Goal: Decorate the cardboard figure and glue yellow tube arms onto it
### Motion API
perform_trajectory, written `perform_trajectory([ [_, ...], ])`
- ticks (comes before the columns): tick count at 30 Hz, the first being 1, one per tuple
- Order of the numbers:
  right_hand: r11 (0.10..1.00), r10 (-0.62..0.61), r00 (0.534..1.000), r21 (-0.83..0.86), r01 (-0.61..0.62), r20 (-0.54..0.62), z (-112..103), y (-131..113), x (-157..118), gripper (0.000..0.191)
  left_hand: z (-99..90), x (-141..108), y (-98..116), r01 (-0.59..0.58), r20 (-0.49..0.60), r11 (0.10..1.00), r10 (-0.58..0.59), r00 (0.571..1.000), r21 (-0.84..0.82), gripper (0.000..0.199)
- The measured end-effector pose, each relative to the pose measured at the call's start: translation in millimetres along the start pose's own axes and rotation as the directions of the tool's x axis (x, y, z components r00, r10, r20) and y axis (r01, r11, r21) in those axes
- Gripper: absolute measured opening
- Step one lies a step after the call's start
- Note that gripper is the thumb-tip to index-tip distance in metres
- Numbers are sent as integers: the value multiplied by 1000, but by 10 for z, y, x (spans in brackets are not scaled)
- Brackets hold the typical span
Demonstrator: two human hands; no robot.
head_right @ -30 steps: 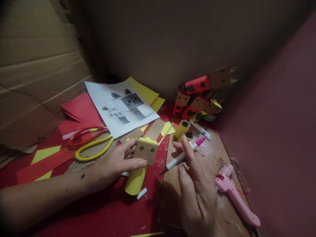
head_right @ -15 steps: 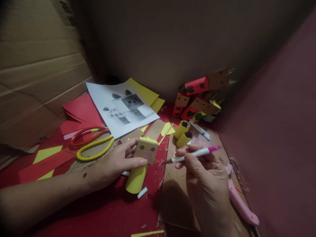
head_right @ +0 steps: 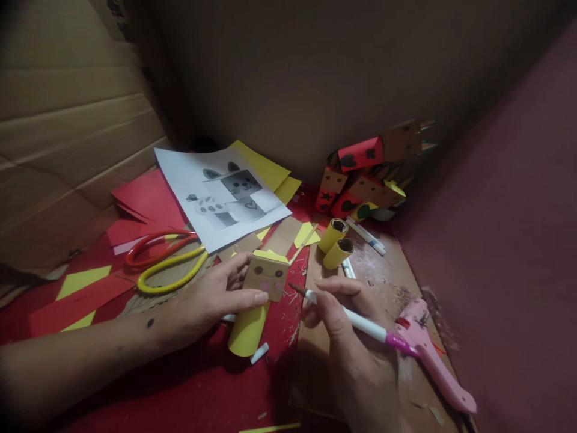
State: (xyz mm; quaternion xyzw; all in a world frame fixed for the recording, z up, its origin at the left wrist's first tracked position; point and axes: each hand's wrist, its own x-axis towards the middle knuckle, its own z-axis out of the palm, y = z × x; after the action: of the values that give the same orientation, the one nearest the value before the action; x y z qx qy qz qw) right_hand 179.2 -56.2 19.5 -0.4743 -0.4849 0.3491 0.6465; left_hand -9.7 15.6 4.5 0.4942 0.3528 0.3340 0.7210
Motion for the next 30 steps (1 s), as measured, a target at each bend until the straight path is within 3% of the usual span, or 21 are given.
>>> perform_trajectory([
  [5, 972, -121, 988, -193, 137, 94, -14, 98, -141, 16, 7, 1, -5, -12, 13, 1000, 12, 1000, -21, 55],
  [13, 979, -96, 995, -180, 97, 15, 49, 145, -131, 5, -6, -9, -26, -22, 14, 1000, 22, 1000, 8, 47],
  [17, 960, -128, 992, -251, 122, -8, 29, 161, -153, 6, -11, -10, -23, -19, 12, 1000, 19, 1000, 11, 47],
  [26, 921, -235, 969, -303, 246, 73, 70, 98, -165, 19, -7, -18, -31, -25, 19, 999, 24, 1000, 21, 47],
  [30, 910, -184, 981, -368, 193, 59, 74, 92, -163, 17, 7, -18, -22, -21, 23, 1000, 21, 1000, 9, 49],
])
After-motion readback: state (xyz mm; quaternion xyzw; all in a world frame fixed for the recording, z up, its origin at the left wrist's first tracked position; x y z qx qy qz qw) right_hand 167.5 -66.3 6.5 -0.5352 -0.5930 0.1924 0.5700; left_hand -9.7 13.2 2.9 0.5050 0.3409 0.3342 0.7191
